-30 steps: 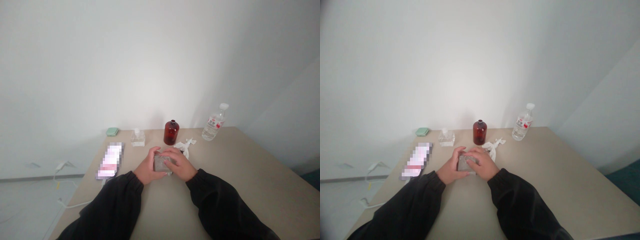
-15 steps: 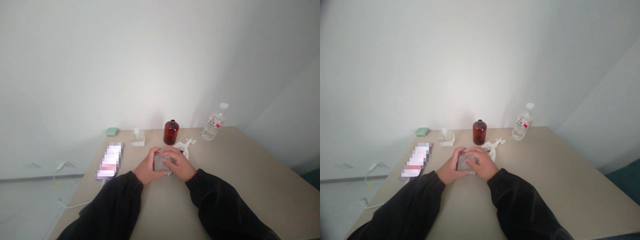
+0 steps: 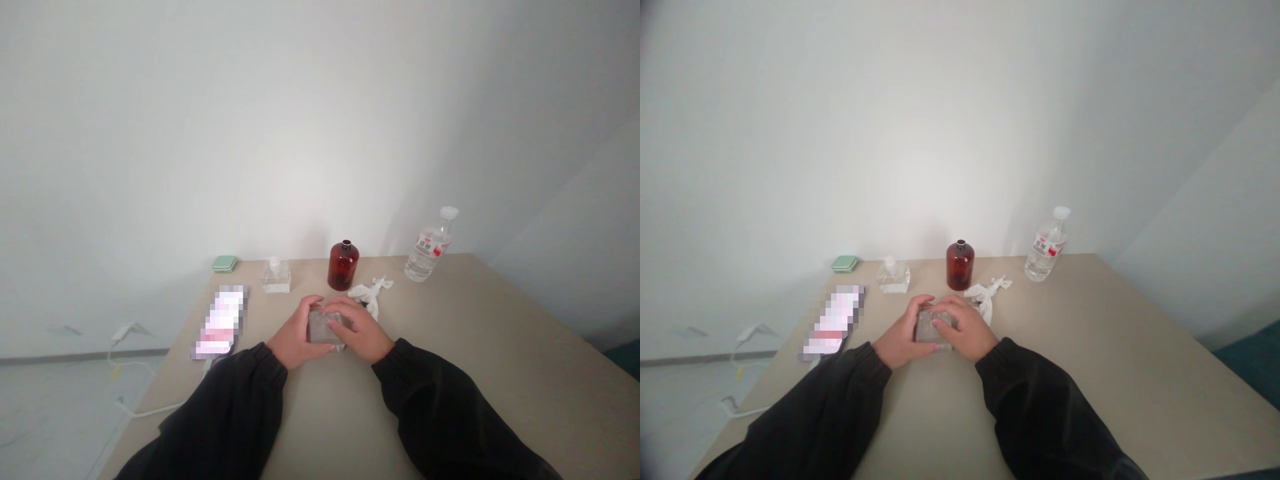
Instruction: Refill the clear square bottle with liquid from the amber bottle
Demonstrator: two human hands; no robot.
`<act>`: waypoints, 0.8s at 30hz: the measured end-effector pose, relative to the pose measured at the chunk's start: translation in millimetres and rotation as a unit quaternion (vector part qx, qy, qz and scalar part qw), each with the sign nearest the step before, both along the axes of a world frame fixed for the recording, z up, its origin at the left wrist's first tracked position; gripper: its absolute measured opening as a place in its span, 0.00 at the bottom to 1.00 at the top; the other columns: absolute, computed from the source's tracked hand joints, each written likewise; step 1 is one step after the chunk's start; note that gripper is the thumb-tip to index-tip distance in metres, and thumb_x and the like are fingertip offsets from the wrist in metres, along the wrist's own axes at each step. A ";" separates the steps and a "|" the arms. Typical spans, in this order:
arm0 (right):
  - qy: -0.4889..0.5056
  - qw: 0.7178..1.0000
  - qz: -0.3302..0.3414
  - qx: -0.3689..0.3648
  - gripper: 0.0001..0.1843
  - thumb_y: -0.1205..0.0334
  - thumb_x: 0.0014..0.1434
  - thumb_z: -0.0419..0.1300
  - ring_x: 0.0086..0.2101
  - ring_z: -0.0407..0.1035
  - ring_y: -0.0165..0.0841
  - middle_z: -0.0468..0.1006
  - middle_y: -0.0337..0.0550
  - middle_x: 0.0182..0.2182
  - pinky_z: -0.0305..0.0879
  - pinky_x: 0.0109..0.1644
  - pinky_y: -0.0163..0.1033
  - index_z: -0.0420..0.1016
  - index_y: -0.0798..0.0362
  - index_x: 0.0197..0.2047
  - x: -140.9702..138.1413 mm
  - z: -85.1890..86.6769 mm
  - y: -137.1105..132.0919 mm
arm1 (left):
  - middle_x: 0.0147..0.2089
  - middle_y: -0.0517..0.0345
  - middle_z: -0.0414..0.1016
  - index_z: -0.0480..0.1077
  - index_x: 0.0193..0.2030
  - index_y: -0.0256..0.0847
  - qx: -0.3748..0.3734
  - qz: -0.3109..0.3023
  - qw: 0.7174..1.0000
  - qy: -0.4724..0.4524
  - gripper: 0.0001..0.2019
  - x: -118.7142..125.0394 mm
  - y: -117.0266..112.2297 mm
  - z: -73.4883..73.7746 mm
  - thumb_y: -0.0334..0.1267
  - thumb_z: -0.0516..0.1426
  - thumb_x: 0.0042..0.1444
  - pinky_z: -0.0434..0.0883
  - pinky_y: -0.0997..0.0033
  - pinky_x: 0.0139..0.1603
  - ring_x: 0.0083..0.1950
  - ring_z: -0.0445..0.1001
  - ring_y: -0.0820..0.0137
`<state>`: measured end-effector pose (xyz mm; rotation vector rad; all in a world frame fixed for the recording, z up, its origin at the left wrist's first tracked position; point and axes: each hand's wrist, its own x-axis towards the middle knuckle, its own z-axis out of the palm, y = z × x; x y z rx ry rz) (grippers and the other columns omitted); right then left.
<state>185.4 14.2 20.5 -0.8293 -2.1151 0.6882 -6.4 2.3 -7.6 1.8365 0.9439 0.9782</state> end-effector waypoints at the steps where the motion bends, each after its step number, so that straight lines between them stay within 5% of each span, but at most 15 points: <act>1: 0.000 1.000 -0.001 0.000 0.11 0.62 0.62 0.57 0.47 0.68 0.38 0.74 0.49 0.44 0.64 0.54 0.48 0.74 0.52 0.48 0.1 0.2 0.1 | 0.56 0.49 0.62 0.49 0.61 0.44 0.002 0.000 1.000 0.002 0.42 0.2 -0.1 1.1 0.39 0.68 0.43 0.64 0.51 0.58 0.57 0.65 0.56; 24: 0.004 1.000 -0.004 0.000 0.12 0.60 0.63 0.56 0.45 0.69 0.38 0.75 0.48 0.42 0.65 0.52 0.47 0.75 0.52 0.47 1.6 -1.7 0.3 | 0.54 0.49 0.66 0.57 0.57 0.40 0.014 -0.013 1.000 0.007 0.35 1.1 -0.4 7.9 0.38 0.68 0.44 0.65 0.55 0.57 0.55 0.67 0.57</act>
